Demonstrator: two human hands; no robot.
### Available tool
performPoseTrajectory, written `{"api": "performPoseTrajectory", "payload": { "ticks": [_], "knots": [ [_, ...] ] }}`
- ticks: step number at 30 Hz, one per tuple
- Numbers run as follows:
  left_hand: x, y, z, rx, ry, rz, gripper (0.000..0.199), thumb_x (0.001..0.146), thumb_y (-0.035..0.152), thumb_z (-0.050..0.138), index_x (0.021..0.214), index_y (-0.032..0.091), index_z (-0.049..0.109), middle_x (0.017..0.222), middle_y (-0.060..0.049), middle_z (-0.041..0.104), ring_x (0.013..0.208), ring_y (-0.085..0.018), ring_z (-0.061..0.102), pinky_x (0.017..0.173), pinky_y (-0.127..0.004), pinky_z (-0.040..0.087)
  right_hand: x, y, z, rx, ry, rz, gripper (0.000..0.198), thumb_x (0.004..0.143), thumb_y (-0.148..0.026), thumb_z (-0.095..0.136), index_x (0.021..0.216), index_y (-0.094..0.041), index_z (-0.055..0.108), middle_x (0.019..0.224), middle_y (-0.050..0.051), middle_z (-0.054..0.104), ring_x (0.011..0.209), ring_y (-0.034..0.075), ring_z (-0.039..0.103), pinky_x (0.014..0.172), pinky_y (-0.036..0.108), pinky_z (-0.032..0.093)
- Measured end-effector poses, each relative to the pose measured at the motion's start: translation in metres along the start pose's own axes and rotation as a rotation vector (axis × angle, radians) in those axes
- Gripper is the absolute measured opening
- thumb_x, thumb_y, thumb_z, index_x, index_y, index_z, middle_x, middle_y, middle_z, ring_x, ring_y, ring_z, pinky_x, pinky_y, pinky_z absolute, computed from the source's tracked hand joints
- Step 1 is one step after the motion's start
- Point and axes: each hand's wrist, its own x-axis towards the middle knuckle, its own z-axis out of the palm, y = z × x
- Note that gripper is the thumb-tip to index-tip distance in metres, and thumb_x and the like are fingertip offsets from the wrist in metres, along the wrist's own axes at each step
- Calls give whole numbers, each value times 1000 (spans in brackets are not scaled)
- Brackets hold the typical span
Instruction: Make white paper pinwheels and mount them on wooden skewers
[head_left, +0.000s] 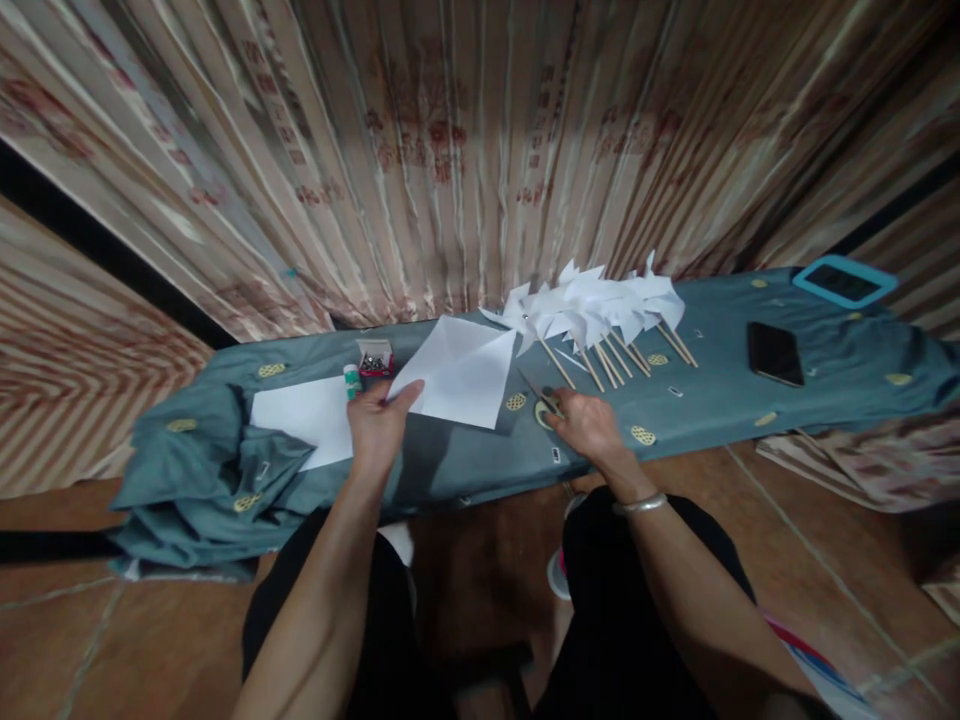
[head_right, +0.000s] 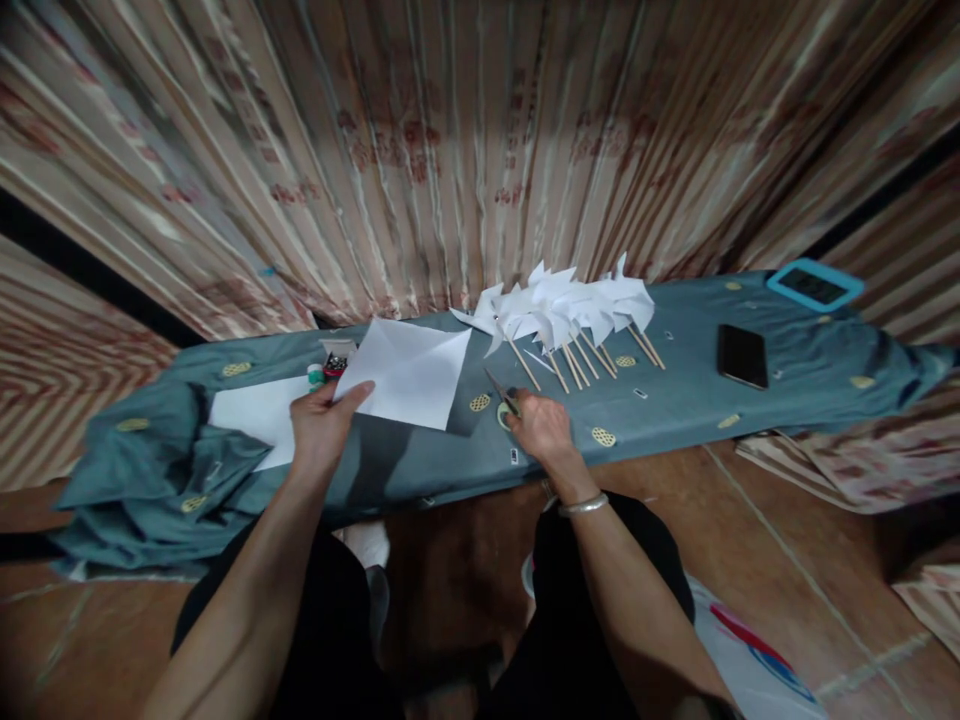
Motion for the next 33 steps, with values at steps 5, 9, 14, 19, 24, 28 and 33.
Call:
{"api": "performPoseTrajectory", "payload": {
  "ticks": [5,9,14,19,24,28,33],
  "knots": [
    [11,5,1,-14,53,45,32,62,39,77,83,15,78,78,-3,75,75,-21,65,74,-31,51,-6,4,-3,981,-141,154,34,69,-35,77,97,-19,68,76,4,74,68,20,70,51,25,51],
    [20,7,1,-50,92,33,34,62,40,77,83,13,78,73,-3,73,66,-18,63,65,-29,50,-19,-7,-2,1568,-341,209,37,63,-36,85,94,-20,70,78,4,74,63,15,69,48,20,51],
    [27,7,-1,-12,124,26,30,63,41,77,75,13,77,56,1,64,50,-12,53,51,-24,43,-33,-22,11,1824,-542,309,32,60,-36,89,80,-21,70,80,2,74,66,13,68,61,21,56],
    [31,7,-4,22,135,33,26,64,40,76,71,14,76,51,1,61,47,-13,52,47,-24,40,-42,-29,15,1797,-614,269,35,65,-46,84,84,-20,71,85,6,74,68,15,67,60,24,54],
    [32,4,-3,-8,116,14,27,63,38,77,76,14,77,57,1,65,52,-14,55,51,-24,44,-48,-36,4,1617,-623,137,51,65,-54,82,100,-19,73,83,6,72,64,12,62,56,21,48],
    [29,4,1,-38,78,13,26,63,36,77,78,14,78,65,-1,70,56,-15,59,53,-25,48,-47,-37,2,1513,-625,39,58,62,-58,82,105,-20,74,78,3,70,63,11,59,57,23,48],
    [25,6,6,-26,47,-11,26,62,34,77,76,14,78,65,-2,70,57,-16,60,50,-25,49,-44,-36,3,1445,-629,11,53,62,-56,82,101,-21,76,74,1,69,61,10,58,58,23,48]
  ]
}}
